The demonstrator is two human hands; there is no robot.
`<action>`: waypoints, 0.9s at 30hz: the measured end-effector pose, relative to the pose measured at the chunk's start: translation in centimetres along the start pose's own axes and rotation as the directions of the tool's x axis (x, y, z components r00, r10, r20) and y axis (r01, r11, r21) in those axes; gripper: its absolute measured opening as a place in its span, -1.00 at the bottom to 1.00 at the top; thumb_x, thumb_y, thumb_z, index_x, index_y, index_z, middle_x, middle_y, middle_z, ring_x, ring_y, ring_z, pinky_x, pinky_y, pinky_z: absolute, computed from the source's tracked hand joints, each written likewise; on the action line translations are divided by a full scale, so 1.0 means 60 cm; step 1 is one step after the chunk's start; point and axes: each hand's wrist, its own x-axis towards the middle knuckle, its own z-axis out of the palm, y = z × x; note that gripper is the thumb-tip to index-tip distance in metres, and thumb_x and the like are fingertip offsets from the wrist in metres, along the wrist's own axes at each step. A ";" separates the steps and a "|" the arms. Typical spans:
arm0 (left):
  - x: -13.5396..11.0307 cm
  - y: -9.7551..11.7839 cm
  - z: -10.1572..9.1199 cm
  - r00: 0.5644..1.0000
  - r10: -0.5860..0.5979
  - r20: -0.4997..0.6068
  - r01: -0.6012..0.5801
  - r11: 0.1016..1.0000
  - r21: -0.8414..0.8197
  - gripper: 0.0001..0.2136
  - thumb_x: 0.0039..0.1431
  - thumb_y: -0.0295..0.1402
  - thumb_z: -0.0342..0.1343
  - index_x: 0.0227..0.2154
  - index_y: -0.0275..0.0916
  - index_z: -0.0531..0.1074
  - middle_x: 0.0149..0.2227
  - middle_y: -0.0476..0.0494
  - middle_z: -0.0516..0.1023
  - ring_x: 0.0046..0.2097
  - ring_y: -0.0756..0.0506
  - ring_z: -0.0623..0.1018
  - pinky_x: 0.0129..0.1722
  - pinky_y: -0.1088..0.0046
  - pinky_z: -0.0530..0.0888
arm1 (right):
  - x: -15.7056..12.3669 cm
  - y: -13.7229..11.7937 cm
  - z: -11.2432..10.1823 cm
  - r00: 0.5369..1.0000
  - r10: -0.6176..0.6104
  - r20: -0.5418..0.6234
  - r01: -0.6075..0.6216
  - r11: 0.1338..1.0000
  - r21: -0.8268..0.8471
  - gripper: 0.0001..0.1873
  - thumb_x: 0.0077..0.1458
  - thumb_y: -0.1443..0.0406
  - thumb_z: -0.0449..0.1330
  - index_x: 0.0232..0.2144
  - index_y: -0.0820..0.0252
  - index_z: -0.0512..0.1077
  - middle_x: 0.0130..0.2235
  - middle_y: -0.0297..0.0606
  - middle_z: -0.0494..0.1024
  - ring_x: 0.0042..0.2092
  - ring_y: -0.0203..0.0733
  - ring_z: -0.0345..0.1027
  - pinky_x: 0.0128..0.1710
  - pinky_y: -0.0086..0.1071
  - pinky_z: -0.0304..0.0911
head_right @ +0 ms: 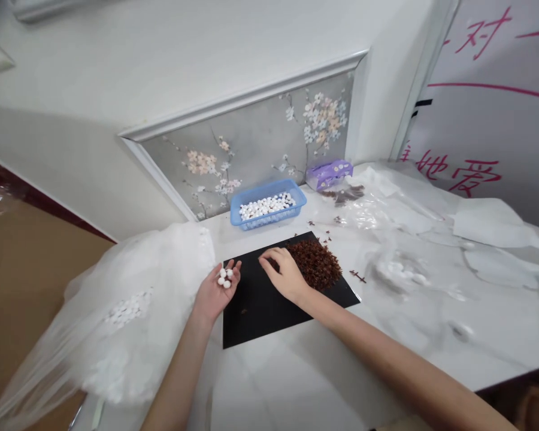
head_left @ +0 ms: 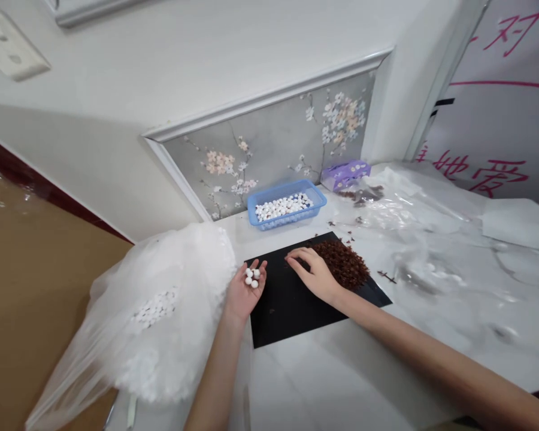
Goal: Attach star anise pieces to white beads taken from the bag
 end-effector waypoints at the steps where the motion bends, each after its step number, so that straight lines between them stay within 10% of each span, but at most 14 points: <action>1: 0.001 0.002 -0.001 1.000 0.003 -0.003 -0.003 1.000 -0.004 -0.80 0.21 -0.41 -0.13 -0.20 -0.40 0.32 -0.27 -0.32 0.50 -0.37 -0.04 0.53 -0.47 0.50 0.50 | -0.007 0.004 -0.001 1.000 0.015 -0.001 -0.015 1.000 0.003 -0.83 0.15 0.27 0.02 -0.39 0.14 0.40 -0.29 -0.25 0.46 -0.19 -0.17 0.28 -0.09 -0.25 0.17; 16: -0.009 -0.030 0.021 0.998 0.002 0.058 -0.001 1.000 -0.024 -0.70 0.17 -0.35 -0.10 -0.10 -0.38 0.31 -0.16 -0.37 0.47 -0.10 -0.20 0.50 -0.21 0.28 0.45 | -0.064 -0.015 0.019 0.974 -0.102 0.202 0.123 0.988 -0.090 -0.70 0.16 0.26 0.00 -0.05 0.07 0.31 -0.25 -0.20 0.40 -0.34 -0.20 0.36 -0.39 -0.34 0.31; 22: -0.015 -0.078 0.036 0.997 -0.040 0.063 0.042 0.999 -0.021 -0.75 0.13 -0.37 -0.06 -0.17 -0.38 0.35 -0.18 -0.35 0.48 -0.11 -0.19 0.50 -0.12 0.26 0.41 | -0.061 -0.007 0.016 0.976 -0.103 0.193 0.102 0.995 0.016 -0.77 0.18 0.26 -0.03 -0.17 0.04 0.39 -0.24 -0.20 0.39 -0.22 -0.19 0.36 -0.23 -0.32 0.32; 27: -0.016 -0.082 0.034 0.997 -0.039 0.068 0.040 0.999 -0.025 -0.77 0.13 -0.36 -0.07 -0.21 -0.36 0.35 -0.20 -0.33 0.48 -0.18 -0.17 0.52 -0.18 0.29 0.43 | -0.057 -0.006 0.012 0.984 0.010 0.180 -0.031 0.993 0.110 -0.83 0.15 0.21 0.01 -0.29 0.09 0.38 -0.30 -0.25 0.37 -0.47 -0.31 0.24 -0.46 -0.38 0.25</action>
